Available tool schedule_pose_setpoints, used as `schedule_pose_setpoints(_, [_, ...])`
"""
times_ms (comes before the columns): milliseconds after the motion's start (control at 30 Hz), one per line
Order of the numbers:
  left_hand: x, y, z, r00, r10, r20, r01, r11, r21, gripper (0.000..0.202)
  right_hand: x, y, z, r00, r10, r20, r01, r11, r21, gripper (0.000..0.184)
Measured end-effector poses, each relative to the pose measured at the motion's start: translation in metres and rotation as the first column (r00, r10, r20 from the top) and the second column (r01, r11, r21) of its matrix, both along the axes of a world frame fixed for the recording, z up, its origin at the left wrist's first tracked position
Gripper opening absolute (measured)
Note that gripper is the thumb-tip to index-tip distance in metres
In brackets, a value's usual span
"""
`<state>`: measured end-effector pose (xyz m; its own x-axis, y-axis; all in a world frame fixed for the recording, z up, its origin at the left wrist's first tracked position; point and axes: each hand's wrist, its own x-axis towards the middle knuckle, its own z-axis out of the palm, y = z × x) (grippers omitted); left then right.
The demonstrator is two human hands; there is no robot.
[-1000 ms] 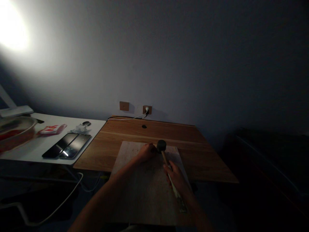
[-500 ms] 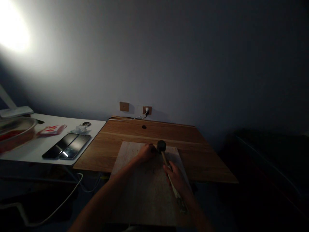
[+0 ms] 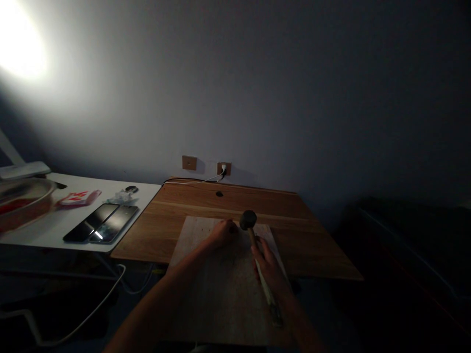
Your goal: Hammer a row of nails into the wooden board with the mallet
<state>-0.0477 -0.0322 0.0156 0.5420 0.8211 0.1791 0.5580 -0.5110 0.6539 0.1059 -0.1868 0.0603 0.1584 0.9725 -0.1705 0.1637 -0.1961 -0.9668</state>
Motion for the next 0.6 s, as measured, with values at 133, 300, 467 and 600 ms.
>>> schedule_pose_setpoints(133, [-0.004, -0.002, 0.004, 1.000, 0.000, -0.022, 0.001, 1.000, 0.014, 0.022, 0.005, 0.002, 0.005, 0.999, 0.030, 0.029, -0.031, 0.999, 0.040, 0.047])
schedule_pose_setpoints(300, [-0.025, -0.015, 0.014, 0.990, -0.104, -0.095, 0.111, 0.991, 0.079, 0.022, 0.009, -0.003, -0.003, 0.997, 0.017, 0.078, -0.014, 1.000, -0.028, 0.050])
schedule_pose_setpoints(467, [-0.041, -0.042, 0.038, 0.883, -0.229, -0.410, 0.271, 0.961, 0.048, 0.019, 0.010, -0.004, -0.016, 0.993, 0.027, 0.111, -0.021, 0.998, -0.051, 0.063])
schedule_pose_setpoints(600, [-0.036, -0.051, 0.045, 0.863, -0.233, -0.448, 0.272, 0.962, 0.023, 0.019, 0.011, -0.004, -0.019, 0.992, -0.014, 0.125, 0.019, 0.999, -0.038, 0.067])
